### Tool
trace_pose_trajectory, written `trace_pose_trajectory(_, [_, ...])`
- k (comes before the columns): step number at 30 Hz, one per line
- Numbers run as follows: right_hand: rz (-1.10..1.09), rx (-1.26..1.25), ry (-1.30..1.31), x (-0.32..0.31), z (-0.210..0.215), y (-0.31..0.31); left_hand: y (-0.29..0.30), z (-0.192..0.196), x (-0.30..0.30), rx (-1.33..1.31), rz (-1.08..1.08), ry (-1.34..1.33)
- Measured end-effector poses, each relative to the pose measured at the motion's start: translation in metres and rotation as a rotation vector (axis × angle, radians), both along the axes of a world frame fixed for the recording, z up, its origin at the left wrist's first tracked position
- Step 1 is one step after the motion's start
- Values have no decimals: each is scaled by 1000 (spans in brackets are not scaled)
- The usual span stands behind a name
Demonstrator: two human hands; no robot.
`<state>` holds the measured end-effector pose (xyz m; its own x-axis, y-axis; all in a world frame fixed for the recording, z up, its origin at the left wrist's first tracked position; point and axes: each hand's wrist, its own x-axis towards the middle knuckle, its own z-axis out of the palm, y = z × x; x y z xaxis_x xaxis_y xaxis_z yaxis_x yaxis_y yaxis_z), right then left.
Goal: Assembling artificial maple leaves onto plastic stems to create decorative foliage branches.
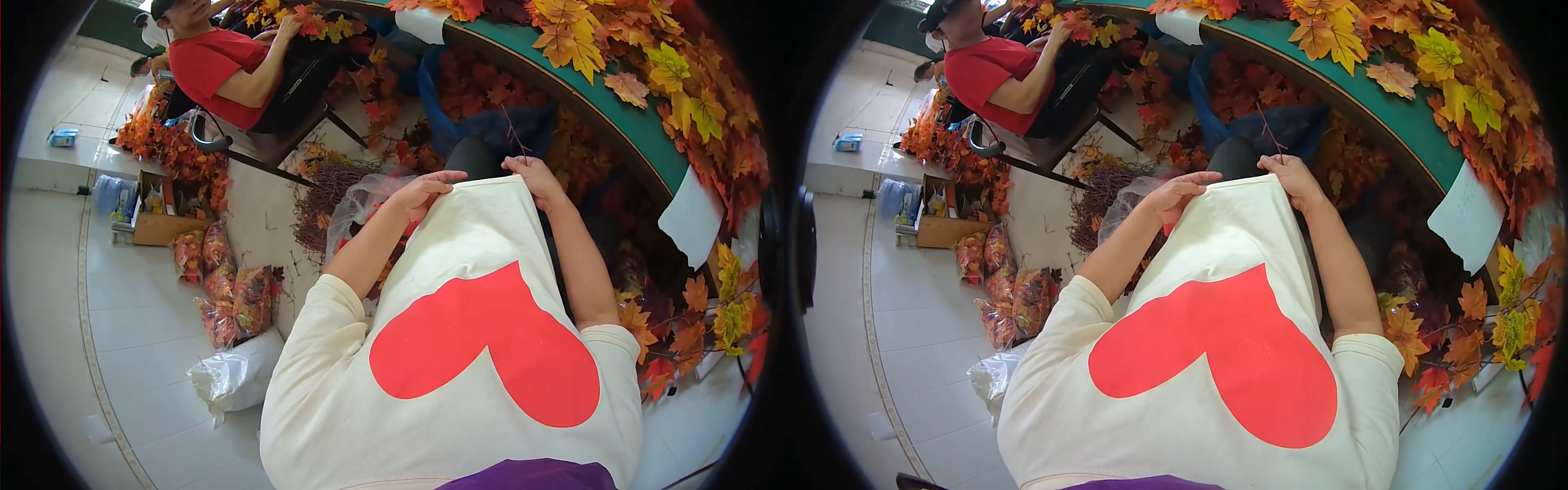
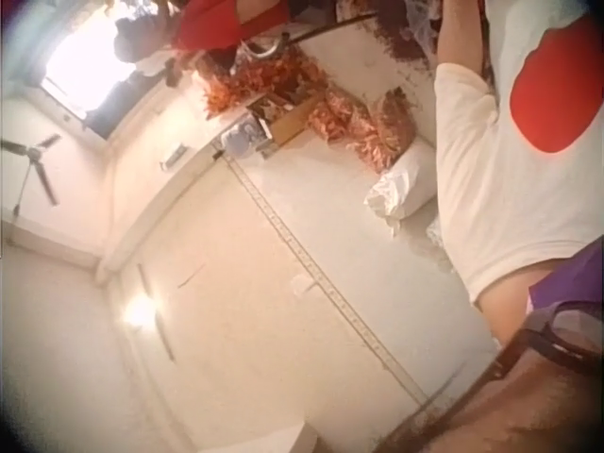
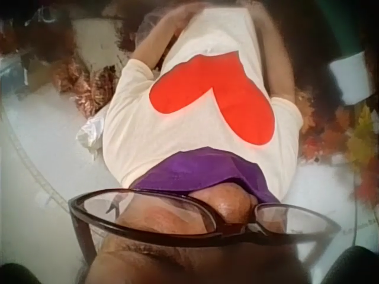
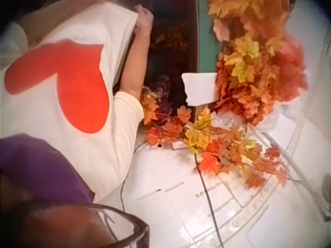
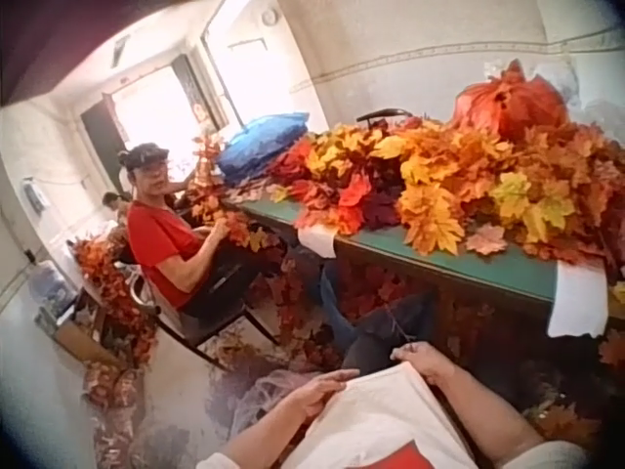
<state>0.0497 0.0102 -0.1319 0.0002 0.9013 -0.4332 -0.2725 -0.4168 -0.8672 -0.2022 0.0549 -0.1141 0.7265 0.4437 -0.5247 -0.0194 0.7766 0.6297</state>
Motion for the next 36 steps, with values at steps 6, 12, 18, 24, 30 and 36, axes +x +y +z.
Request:
trace_pose_trajectory(6, [-6, -42, 49, -9, -8, 1, 0, -7, -5, -18, 53, -14])
trace_pose_trajectory(12, [8, -84, 106, -15, -15, 0, -5, -4, -8, 91, -31, 93])
trace_pose_trajectory(18, [-15, -110, 151, -17, -15, -5, -8, -9, -7, 143, -105, 150])
trace_pose_trajectory(24, [-14, -108, 189, -12, -19, 0, -1, -5, -3, 130, -110, 132])
trace_pose_trajectory(30, [74, 24, 69, -20, -22, 11, 4, -7, -13, 345, -222, 207])
trace_pose_trajectory(36, [65, 37, 33, -10, -49, 8, 6, -9, 4, 558, -278, 182])
